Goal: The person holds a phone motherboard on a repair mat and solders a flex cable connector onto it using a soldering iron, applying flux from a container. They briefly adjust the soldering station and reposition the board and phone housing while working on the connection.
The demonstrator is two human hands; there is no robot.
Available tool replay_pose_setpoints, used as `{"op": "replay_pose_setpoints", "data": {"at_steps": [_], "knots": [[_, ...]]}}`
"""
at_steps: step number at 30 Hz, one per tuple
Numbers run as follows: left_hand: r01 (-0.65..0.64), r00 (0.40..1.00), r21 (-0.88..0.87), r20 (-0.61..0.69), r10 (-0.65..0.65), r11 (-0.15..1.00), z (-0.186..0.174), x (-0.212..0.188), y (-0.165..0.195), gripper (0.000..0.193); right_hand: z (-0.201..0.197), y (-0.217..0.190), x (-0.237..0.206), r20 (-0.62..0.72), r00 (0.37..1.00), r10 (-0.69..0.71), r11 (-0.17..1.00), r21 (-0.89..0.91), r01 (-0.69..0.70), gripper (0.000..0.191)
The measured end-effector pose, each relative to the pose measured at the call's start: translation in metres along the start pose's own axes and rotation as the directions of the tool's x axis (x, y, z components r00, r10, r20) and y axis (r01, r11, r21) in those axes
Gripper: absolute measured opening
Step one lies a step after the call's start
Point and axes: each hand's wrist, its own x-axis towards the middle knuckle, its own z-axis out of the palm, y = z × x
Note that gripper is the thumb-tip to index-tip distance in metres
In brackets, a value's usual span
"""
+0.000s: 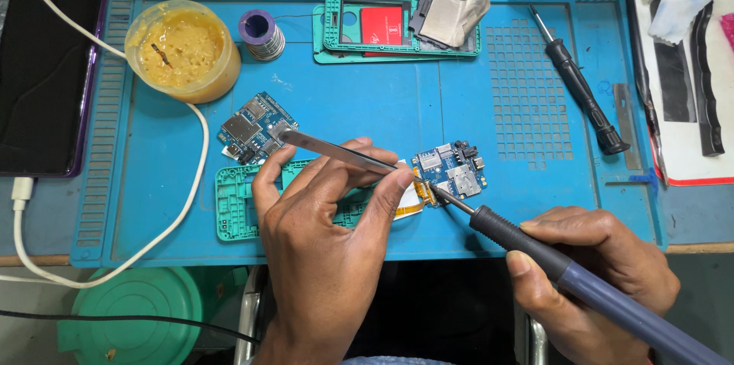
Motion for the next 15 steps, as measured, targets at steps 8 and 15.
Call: {"op": "replay_pose_setpoints", "data": {"at_steps": [8, 15], "knots": [[-0.003, 1.0, 0.0, -0.004, 0.003, 1.0, 0.0005, 0.0003, 0.0002, 0.008, 0.0006, -0.0011, 0.0011, 0.004, 1.0, 0.002, 1.0, -0.031, -0.002, 0.024], [0.001, 1.0, -0.004, -0.001, -0.001, 1.0, 0.0006, 0.0001, 0.0, 0.007, -0.0016, -0.0009, 0.0007, 0.026, 1.0, -0.001, 0.999, -0.033, 0.002, 0.024]]}}
